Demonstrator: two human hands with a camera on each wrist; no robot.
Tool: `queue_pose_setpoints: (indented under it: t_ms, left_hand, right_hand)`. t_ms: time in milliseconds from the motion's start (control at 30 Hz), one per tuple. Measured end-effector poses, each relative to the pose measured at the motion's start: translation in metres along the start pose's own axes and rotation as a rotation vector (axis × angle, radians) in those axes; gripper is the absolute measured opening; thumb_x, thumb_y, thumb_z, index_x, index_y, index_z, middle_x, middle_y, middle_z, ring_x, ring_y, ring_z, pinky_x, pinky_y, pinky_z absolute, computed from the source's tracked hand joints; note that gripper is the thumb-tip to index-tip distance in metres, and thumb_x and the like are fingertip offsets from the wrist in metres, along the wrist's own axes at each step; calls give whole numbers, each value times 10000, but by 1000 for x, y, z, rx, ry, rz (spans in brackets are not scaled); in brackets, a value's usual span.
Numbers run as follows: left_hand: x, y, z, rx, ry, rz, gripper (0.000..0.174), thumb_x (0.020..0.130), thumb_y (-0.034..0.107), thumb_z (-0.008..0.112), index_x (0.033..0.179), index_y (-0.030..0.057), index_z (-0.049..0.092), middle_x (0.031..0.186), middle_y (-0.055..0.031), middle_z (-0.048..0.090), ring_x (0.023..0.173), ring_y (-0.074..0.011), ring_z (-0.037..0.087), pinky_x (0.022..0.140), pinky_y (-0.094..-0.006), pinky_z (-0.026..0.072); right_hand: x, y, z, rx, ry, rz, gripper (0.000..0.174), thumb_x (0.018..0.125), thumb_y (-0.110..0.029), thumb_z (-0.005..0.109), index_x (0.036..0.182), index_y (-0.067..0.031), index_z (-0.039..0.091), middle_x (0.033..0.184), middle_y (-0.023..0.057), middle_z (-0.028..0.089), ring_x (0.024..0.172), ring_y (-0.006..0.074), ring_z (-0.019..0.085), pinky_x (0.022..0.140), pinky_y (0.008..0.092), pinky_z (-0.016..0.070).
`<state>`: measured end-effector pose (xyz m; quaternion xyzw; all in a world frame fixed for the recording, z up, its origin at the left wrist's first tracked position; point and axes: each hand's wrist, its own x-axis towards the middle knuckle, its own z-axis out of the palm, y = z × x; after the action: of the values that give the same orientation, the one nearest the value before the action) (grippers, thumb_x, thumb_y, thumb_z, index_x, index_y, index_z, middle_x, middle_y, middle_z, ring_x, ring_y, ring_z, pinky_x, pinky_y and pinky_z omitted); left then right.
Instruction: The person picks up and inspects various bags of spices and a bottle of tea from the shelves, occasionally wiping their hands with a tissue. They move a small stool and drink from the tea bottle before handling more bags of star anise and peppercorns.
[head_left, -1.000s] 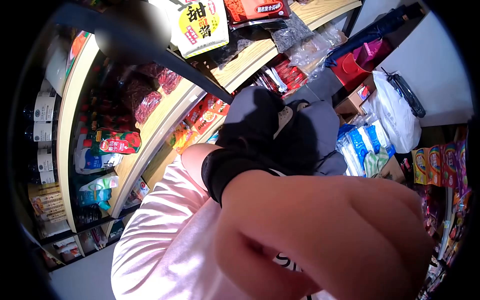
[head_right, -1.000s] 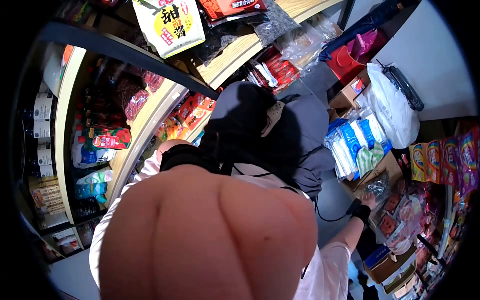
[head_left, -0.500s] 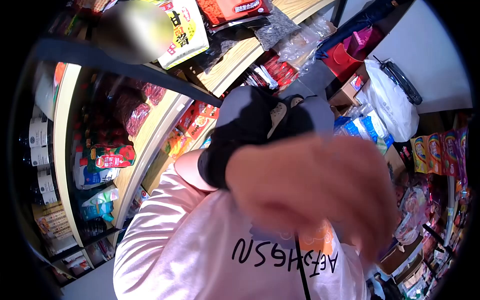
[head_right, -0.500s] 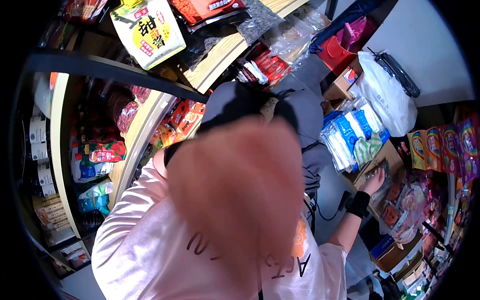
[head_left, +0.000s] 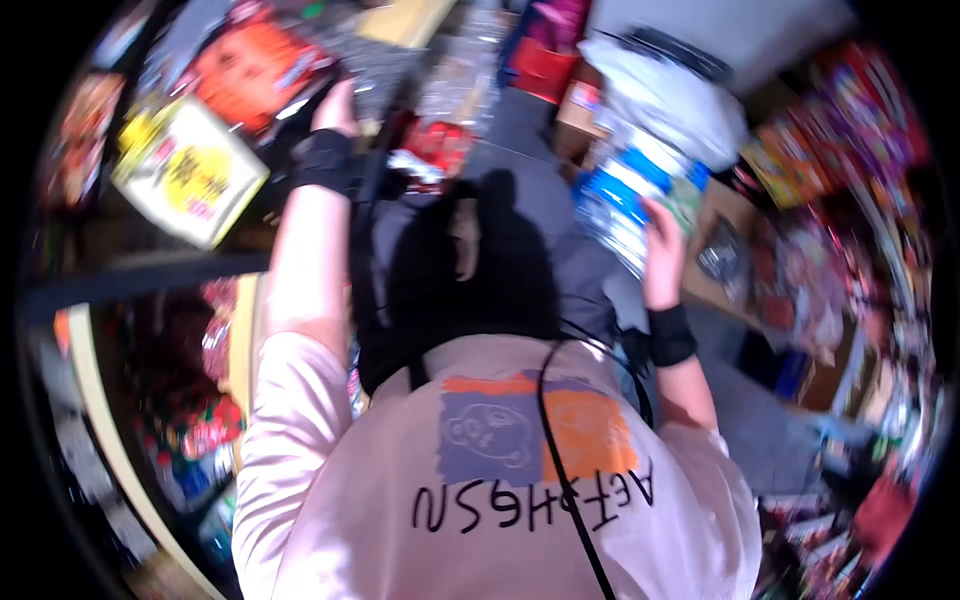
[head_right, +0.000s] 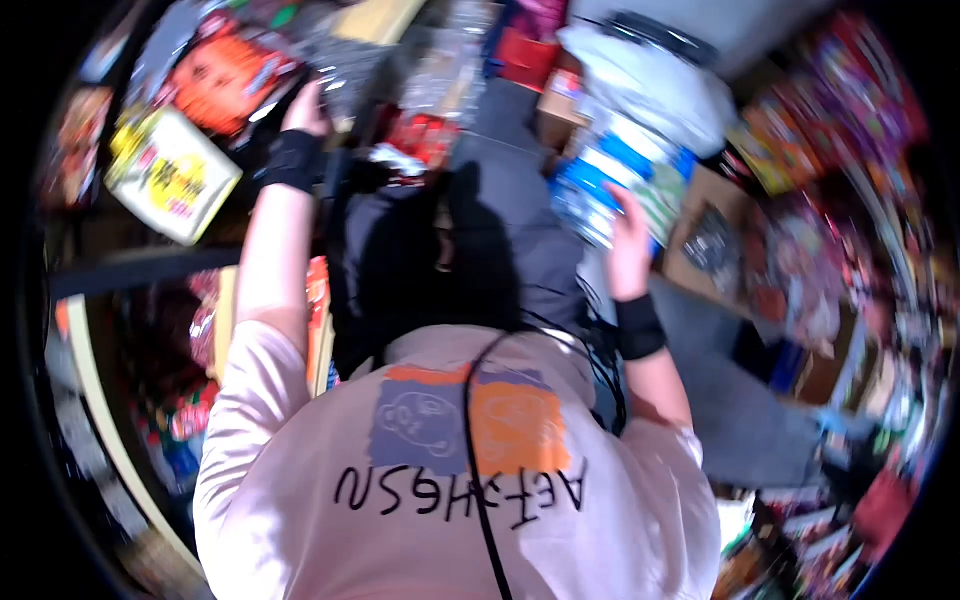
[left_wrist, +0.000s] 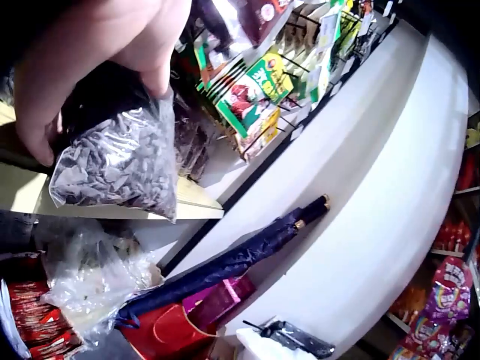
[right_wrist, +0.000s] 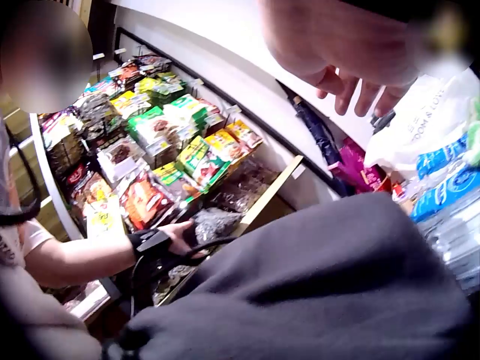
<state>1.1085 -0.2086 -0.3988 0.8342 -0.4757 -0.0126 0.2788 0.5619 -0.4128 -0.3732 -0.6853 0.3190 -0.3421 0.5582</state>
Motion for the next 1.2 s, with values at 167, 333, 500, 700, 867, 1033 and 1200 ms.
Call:
queue_pose_setpoints:
  t_ms: [167,333,500,700,867,1033,1200]
  left_hand:
    - [24,55,-13,-1249,292,-1104,313,823,379,668,1066,191,608,1090,-8,596,1025,-220,520,875,-416,423]
    - [5,73,-8,-1256,232,-1069,406,763,400,717,1041,145,567,1025,-21,544,900,-183,511,682,-307,489]
    - [-20,92,-13,-1333,125,-1050,438,761,432,713,983,93,544,937,-46,550,827,-183,507,684,-325,507]
    - [-78,159,-4,-1389,81,-939,388,794,362,720,1050,127,547,984,-20,580,877,-145,536,738,-310,498]
    - [-116,214,2,-1256,-220,-887,382,822,382,681,1089,151,536,1028,9,547,846,-102,514,750,-285,479]
    - [-130,301,-7,-1108,-557,-588,447,892,302,557,1281,110,449,1172,-19,540,1048,-148,523,899,-323,389]
    - [-143,323,12,-1126,-533,-323,459,856,115,631,1247,0,420,1131,-59,553,1046,-115,520,884,-268,429]
  right_hand:
    - [-22,-32,37,-13,-171,88,396,789,64,423,1128,-47,594,1062,101,623,1010,191,577,900,281,419]
    - [-18,-25,52,15,-175,-58,362,803,61,428,1113,-31,590,1083,110,625,1026,228,588,895,299,440]
    - [-10,-33,63,80,-248,-31,383,813,96,405,1133,-25,578,1102,75,603,1057,157,556,902,259,409]
    - [-2,-29,70,186,-262,-34,376,844,94,401,1168,-31,545,1117,53,568,1088,133,529,906,242,391]
    - [12,-18,68,288,-259,-3,368,903,-3,470,1267,-49,458,1144,45,537,1028,116,515,908,241,392]
    - [18,-36,48,453,-386,404,570,943,-289,525,1405,-44,298,1267,88,472,1126,156,473,943,282,387]
    - [-4,-59,46,732,-427,433,606,922,-267,560,1401,-32,274,1336,86,438,1207,173,438,1020,331,351]
